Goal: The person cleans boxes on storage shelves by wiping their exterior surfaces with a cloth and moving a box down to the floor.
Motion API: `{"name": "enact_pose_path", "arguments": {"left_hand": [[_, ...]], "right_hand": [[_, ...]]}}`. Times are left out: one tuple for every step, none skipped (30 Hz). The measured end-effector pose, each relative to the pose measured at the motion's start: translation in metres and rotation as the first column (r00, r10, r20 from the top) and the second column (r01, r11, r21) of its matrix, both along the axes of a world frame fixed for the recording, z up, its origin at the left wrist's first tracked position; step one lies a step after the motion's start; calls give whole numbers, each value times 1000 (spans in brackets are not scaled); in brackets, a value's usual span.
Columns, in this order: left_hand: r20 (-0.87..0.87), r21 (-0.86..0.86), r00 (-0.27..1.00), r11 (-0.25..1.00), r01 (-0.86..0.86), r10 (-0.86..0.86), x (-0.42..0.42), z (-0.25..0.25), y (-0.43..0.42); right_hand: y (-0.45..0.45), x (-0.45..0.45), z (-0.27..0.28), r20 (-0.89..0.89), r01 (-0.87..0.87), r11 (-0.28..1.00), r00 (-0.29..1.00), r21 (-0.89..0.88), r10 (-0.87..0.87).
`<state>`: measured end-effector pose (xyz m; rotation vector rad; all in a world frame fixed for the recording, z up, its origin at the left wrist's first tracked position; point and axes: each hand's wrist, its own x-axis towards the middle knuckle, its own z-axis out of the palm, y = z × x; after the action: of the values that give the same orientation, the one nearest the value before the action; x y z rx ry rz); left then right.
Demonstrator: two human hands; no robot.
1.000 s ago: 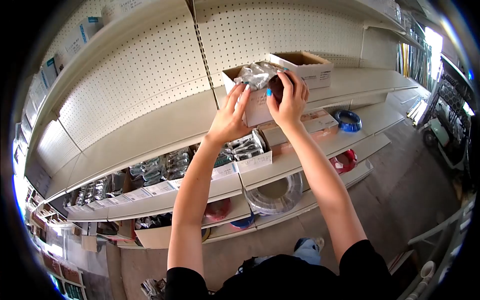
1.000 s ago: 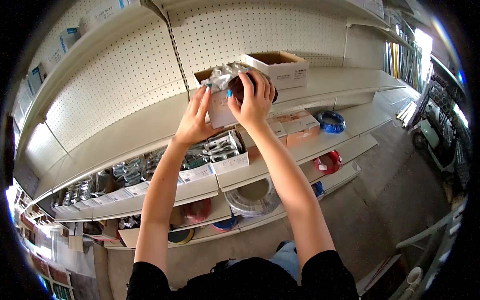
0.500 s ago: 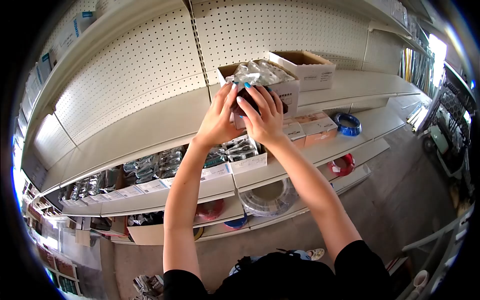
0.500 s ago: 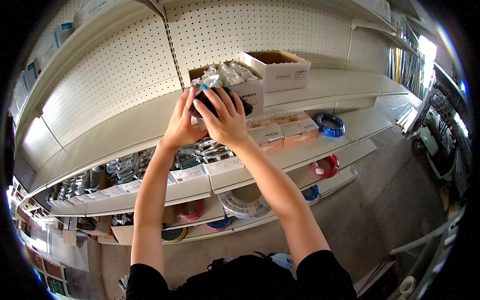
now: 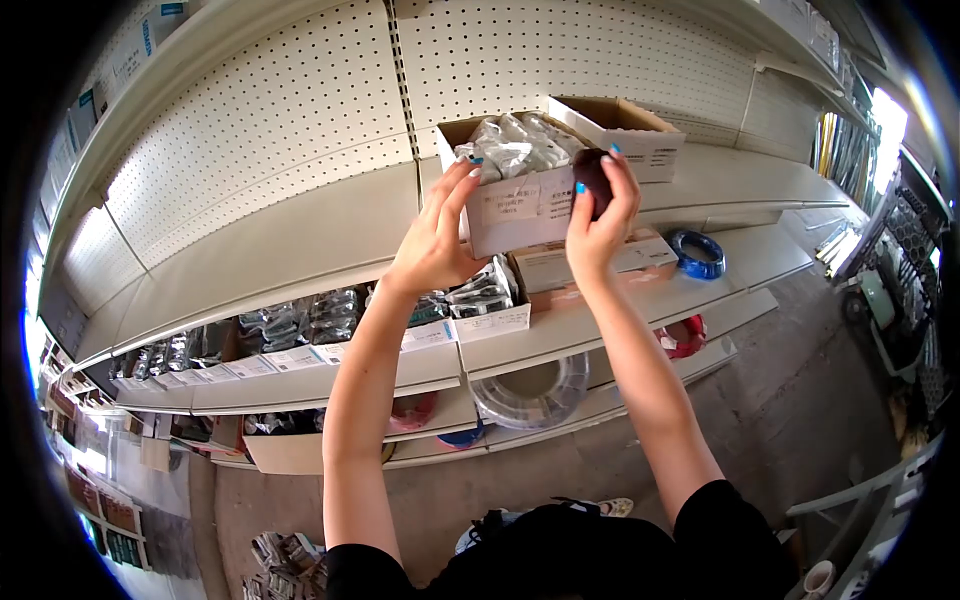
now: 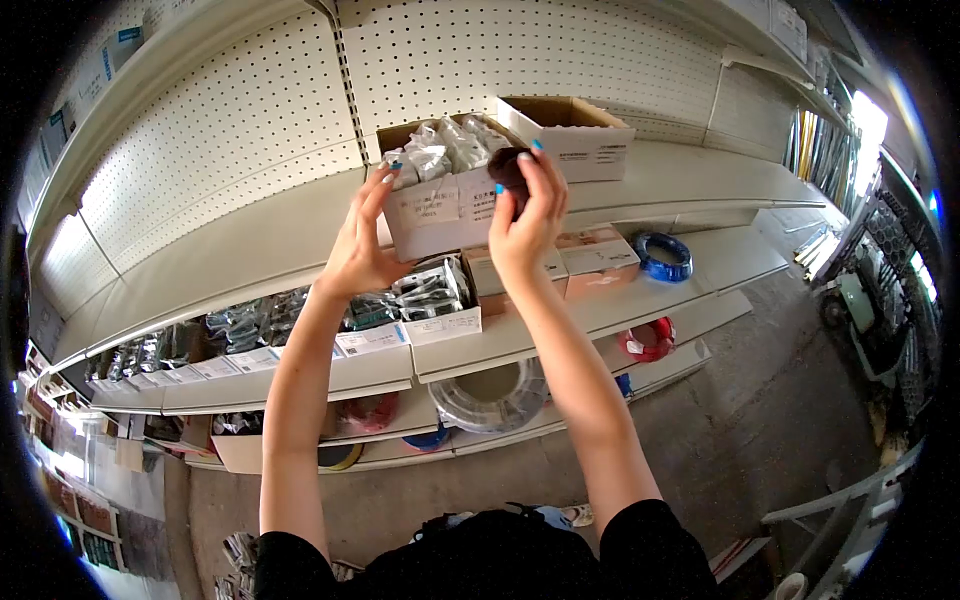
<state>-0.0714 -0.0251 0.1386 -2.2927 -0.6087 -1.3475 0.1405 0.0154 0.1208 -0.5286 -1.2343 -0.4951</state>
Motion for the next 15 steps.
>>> {"name": "enact_pose_path", "arguments": {"left_hand": [[0,-16,1000,1000,0,0,0,-1,0],[-1,-24,1000,1000,-10,10,0,-1,-1],[-3,-31,1000,999,-21,21,1,1,-4],[-7,-38,999,999,-32,32,2,3,-7],[-5,-24,1000,999,-31,31,2,3,-8],[34,-37,999,999,25,-24,0,2,-2],[38,-20,999,1000,15,-14,-2,0,0],[43,-3,999,1000,6,-5,-4,-3,0],[56,-26,998,1000,15,-13,-4,-2,-2],[41,-7,999,1000,6,-5,-5,-2,-1],[27,13,1000,1000,-2,2,-6,-2,0],[14,33,1000,999,-8,7,-7,-1,1],[-5,44,1000,999,-11,11,-7,0,0],[-4,27,1000,1000,-6,6,-6,0,-2],[-4,12,1000,1000,-3,4,-5,1,-3]], "right_hand": [[-6,-10,0,25,46,999,999,-1,-46],[-12,-21,-1,50,91,996,995,-2,-90],[-16,-34,-4,98,74,997,993,-2,-73],[-23,-49,-7,153,53,998,987,31,-57],[-29,-68,-11,165,67,996,983,53,-75],[-33,-82,-15,178,81,994,979,75,-94],[-36,-92,-18,159,93,994,982,58,-101],[-38,-97,-21,140,105,994,984,42,-110],[-38,-96,-20,140,113,992,983,55,-119],[-39,-93,-21,164,135,989,976,63,-144],[-41,-89,-20,196,145,986,968,75,-158],[-42,-83,-19,229,157,984,958,89,-173],[-40,-75,-19,287,169,977,937,127,-200],[-37,-65,-18,342,179,969,912,168,-227],[-35,-56,-17,393,184,960,883,211,-256]]}}
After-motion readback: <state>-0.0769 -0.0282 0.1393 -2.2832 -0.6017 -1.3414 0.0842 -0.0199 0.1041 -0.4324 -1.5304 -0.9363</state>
